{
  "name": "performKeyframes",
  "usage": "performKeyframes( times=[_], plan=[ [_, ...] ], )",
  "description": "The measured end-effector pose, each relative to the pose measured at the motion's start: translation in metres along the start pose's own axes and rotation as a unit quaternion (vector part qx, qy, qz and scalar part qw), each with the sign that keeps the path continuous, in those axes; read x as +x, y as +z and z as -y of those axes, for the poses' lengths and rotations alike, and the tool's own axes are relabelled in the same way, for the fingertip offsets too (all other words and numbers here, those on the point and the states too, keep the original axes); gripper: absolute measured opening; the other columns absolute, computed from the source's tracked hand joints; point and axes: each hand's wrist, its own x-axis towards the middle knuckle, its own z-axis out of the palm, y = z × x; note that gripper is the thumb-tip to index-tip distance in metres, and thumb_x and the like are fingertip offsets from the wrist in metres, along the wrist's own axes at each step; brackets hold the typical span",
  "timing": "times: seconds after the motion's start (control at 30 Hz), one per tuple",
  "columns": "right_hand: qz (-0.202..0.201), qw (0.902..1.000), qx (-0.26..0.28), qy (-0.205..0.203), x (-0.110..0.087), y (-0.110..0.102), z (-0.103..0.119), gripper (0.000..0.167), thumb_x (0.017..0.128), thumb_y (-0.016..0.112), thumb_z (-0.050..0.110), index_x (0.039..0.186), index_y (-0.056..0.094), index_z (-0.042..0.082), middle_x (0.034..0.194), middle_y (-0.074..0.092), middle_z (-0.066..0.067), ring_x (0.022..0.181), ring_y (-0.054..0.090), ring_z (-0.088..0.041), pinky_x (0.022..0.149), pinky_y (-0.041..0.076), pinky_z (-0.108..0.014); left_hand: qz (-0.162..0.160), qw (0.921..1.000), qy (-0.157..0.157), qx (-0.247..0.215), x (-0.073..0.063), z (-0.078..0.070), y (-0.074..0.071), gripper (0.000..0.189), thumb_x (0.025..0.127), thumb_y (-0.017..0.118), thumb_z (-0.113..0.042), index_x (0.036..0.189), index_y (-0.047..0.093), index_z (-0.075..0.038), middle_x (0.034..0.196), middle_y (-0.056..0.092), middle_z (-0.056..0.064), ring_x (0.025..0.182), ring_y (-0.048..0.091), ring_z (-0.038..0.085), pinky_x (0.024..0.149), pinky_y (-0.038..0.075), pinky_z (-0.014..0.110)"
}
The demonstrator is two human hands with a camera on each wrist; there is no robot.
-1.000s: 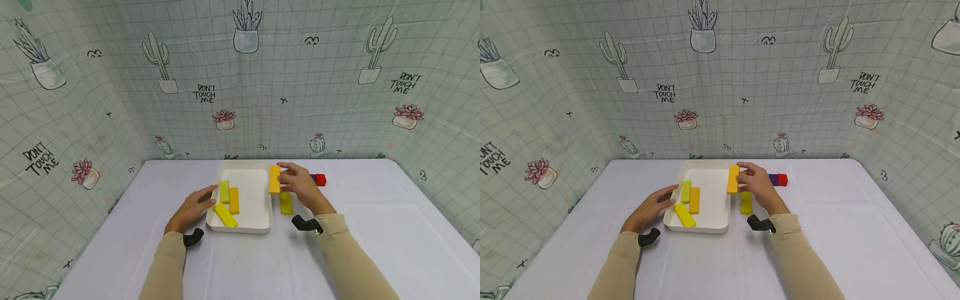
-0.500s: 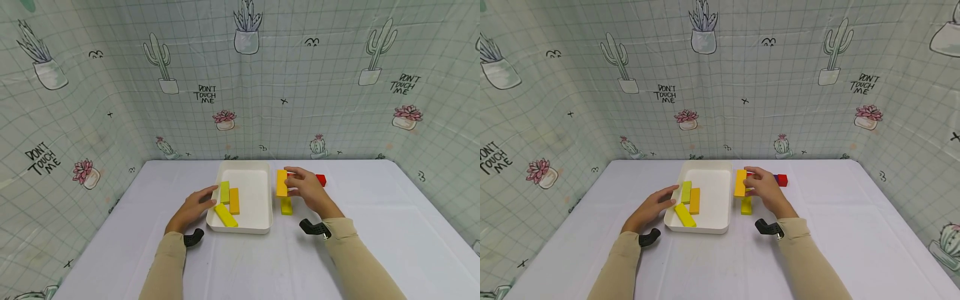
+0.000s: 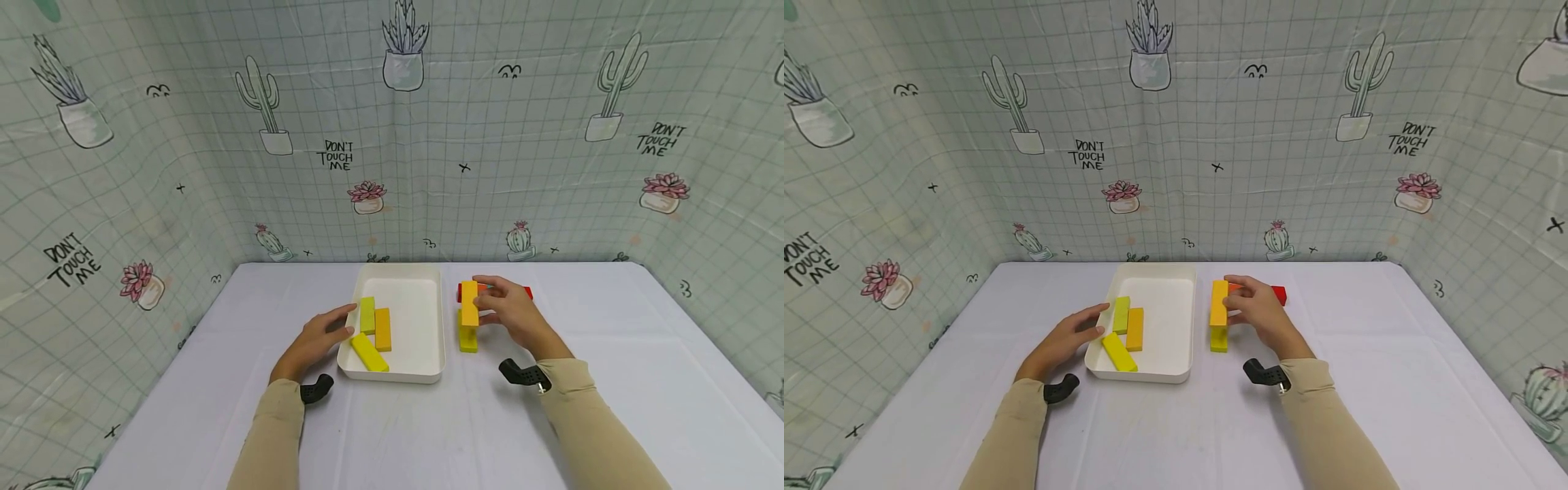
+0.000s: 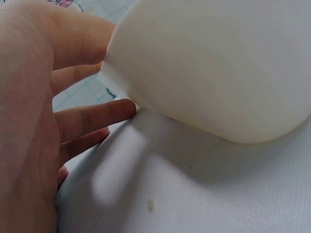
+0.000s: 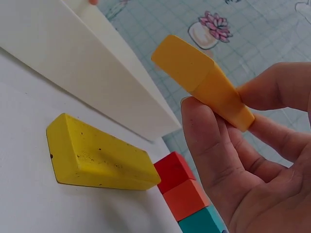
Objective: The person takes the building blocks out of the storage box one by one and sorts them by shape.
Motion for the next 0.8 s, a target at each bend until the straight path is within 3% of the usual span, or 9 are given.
performKeyframes(
  times=[0.57, 0.8],
  plan=[
    [0.011, 0.9996, -0.024, -0.001, -0.001, -0.014, -0.010, 0.058, 0.099, 0.060, 0.009, 0.152, 0.039, 0.001, 0.124, 0.054, -0.024, 0.098, 0.062, -0.030, 0.080, 0.060, -0.036, 0.003, 0.9998, 0.016, 0.012, 0.000, 0.000, -0.002, 0.057, 0.097, 0.063, -0.038, 0.151, 0.047, -0.031, 0.155, 0.043, 0.005, 0.146, 0.031, 0.032, 0.116, 0.022, 0.062],
    [0.015, 0.9992, -0.035, 0.012, -0.002, -0.021, -0.018, 0.055, 0.099, 0.060, 0.009, 0.151, 0.042, 0.003, 0.115, 0.057, -0.020, 0.095, 0.061, -0.027, 0.079, 0.060, -0.035, 0.008, 0.9997, 0.020, 0.012, -0.001, 0.000, -0.003, 0.057, 0.098, 0.063, -0.037, 0.152, 0.046, -0.030, 0.155, 0.043, 0.006, 0.145, 0.033, 0.032, 0.116, 0.023, 0.060]
  ],
)
